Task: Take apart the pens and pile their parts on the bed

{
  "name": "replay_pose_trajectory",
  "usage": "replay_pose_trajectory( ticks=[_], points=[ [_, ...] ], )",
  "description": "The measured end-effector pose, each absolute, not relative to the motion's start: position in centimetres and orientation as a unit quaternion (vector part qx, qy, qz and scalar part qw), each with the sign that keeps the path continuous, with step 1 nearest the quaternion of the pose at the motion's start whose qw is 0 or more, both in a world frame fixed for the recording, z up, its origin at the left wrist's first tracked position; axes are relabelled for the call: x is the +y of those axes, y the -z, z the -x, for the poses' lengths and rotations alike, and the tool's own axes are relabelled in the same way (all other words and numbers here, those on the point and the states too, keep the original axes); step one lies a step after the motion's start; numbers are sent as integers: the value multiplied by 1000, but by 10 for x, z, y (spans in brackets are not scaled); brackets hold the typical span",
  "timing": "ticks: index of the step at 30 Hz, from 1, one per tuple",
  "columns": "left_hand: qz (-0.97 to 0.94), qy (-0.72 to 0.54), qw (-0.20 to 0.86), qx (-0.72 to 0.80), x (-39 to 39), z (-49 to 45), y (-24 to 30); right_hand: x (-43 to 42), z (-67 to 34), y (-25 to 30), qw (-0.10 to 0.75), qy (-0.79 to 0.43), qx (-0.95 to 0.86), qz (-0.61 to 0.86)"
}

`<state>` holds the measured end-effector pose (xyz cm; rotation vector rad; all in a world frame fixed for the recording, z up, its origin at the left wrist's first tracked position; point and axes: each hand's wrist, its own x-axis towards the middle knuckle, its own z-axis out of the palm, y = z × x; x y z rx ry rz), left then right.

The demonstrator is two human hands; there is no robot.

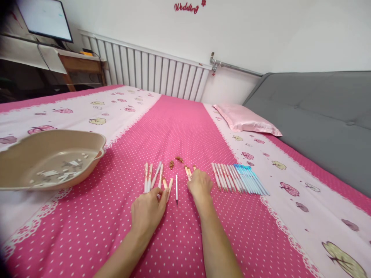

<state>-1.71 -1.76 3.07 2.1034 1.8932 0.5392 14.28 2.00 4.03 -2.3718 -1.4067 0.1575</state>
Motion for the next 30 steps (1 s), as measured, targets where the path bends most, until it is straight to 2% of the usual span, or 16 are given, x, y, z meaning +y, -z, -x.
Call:
replay_pose_trajectory(
  ticks=[4, 6, 10, 13, 18, 23, 30],
  points=[
    [-715, -227, 141, 646, -18, 17, -32, 20, -143, -47, 194, -84, -491, 845],
    [-711, -268, 155, 631, -19, 17, -32, 21, -142, -50, 267, -155, -488, 816],
    [-714, -364, 190, 567, -20, 15, -31, 21, -137, -54, 463, -411, -461, 635],
    [-711, -391, 227, 539, -19, 13, -29, 18, -129, -58, 492, -514, -453, 537],
    [-679, -433, 246, 540, -17, 15, -23, 13, -121, -67, 494, -555, -461, 485],
    [-672, -446, 245, 538, -18, 16, -22, 16, -124, -64, 524, -510, -467, 497],
    [-640, -461, 378, 485, -18, 15, -31, 19, -126, -60, 541, -499, -450, 506]
  ],
)
